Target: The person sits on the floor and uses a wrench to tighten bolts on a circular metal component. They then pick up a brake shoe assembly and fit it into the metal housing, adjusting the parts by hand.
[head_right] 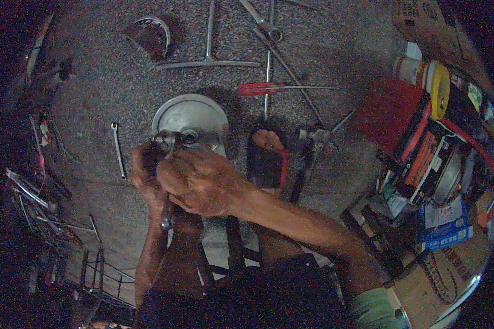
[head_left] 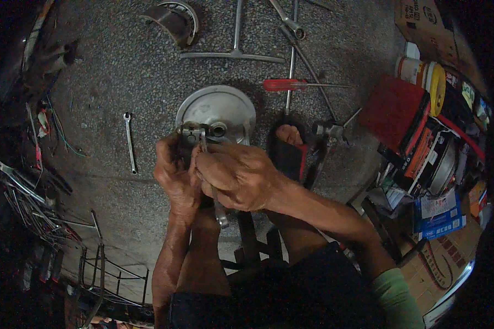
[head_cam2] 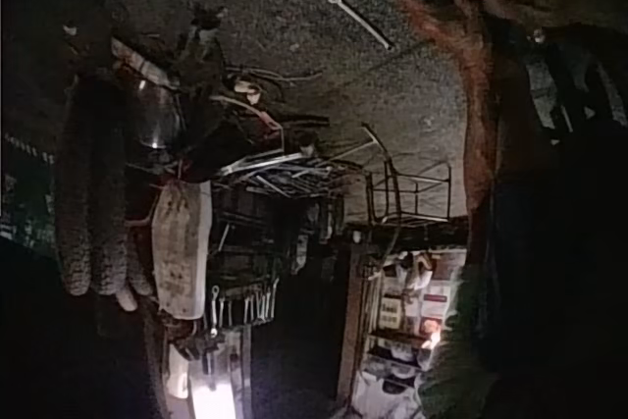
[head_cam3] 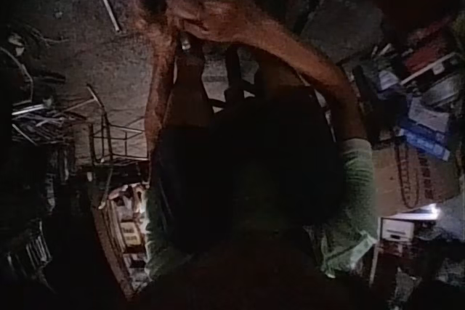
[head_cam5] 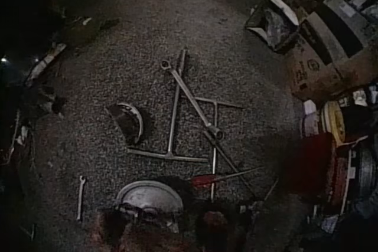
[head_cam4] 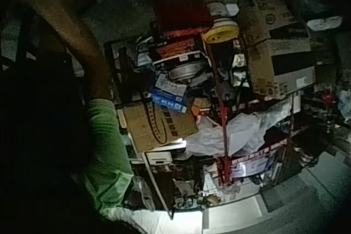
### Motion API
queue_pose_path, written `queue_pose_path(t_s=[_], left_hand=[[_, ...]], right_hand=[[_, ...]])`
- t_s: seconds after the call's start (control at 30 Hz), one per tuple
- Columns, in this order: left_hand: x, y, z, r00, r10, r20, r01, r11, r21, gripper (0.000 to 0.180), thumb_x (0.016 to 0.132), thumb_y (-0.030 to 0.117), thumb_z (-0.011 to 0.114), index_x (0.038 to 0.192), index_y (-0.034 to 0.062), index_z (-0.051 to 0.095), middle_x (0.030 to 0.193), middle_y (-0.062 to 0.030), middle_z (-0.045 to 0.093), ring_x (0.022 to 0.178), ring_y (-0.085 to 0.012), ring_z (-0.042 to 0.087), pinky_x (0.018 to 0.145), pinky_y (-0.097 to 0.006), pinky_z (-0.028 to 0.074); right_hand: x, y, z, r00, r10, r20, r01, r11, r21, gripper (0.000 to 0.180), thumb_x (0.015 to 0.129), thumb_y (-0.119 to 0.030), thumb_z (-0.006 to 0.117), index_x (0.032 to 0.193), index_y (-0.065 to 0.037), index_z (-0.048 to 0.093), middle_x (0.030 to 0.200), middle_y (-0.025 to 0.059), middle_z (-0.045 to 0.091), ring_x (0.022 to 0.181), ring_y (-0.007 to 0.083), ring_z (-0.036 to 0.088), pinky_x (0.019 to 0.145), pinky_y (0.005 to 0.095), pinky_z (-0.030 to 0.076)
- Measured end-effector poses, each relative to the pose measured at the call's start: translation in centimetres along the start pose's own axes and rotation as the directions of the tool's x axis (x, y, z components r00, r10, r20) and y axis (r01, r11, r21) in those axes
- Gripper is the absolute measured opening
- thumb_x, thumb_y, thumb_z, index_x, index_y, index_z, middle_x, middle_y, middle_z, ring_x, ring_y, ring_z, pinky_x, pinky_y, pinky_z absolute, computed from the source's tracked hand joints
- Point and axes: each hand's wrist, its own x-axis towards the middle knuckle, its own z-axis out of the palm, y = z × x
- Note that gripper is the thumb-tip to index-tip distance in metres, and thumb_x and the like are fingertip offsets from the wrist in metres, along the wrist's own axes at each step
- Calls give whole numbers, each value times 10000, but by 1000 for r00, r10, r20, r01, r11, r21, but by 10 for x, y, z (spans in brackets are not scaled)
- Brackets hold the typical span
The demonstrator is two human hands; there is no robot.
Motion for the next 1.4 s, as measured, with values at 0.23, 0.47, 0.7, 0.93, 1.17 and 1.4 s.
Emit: queue_pose_path(t_s=[0.23, 0.47, 0.7, 0.93, 1.17, 1.4], left_hand=[[-2, -6, 0, 999, 34, 14, -35, 993, 113, 331, 846, 68, 723, 1115, -11, 547, 972, -82, 593, 870, -144, 572, 761, -281, 499], [-2, -12, -3, 999, 49, 19, -50, 992, 115, 320, 841, 73, 720, 1095, -12, 543, 944, -94, 585, 817, -157, 572, 727, -287, 500], [0, -3, -1, 1000, 27, 5, -28, 982, 186, 318, 833, 60, 729, 1075, -23, 541, 902, -83, 584, 773, -145, 564, 676, -277, 495], [2, 4, 3, 999, 28, -18, -24, 982, 190, 322, 815, 72, 754, 1055, -13, 556, 864, -74, 593, 726, -136, 562, 637, -274, 488], [1, -2, 1, 1000, -8, -17, 11, 972, 237, 344, 802, 88, 771, 1055, -3, 557, 854, -92, 618, 729, -146, 578, 642, -284, 496], [2, 2, 3, 997, 68, -27, -61, 974, 217, 331, 810, 65, 759, 1061, -9, 556, 872, -93, 621, 752, -160, 591, 676, -295, 507]], right_hand=[[-15, 8, 6, 979, -205, 23, 205, 963, -174, 381, 755, -219, 627, 1051, 14, 571, 935, 188, 646, 885, 328, 655, 721, 436, 566], [32, 22, -15, 944, 258, 205, -277, 958, 73, 308, 902, -214, 556, 1048, 56, 584, 785, 232, 633, 677, 369, 644, 621, 452, 527], [55, 62, -15, 825, 526, 207, -565, 778, 273, 330, 953, -248, 541, 919, 78, 580, 630, 153, 638, 553, 233, 657, 508, 343, 502], [56, 85, -18, 649, 676, 349, -743, 465, 482, 372, 959, -263, 518, 901, 100, 575, 651, 218, 655, 554, 254, 674, 510, 323, 544], [38, 43, -48, 743, 669, -10, -590, 661, 464, 281, 961, -238, 515, 851, 2, 610, 622, 113, 627, 546, 218, 644, 492, 342, 485], [6, 10, -28, 978, 210, 1, -209, 969, 129, 118, 868, -60, 642, 946, 4, 582, 836, 127, 648, 644, 245, 660, 570, 302, 535]])
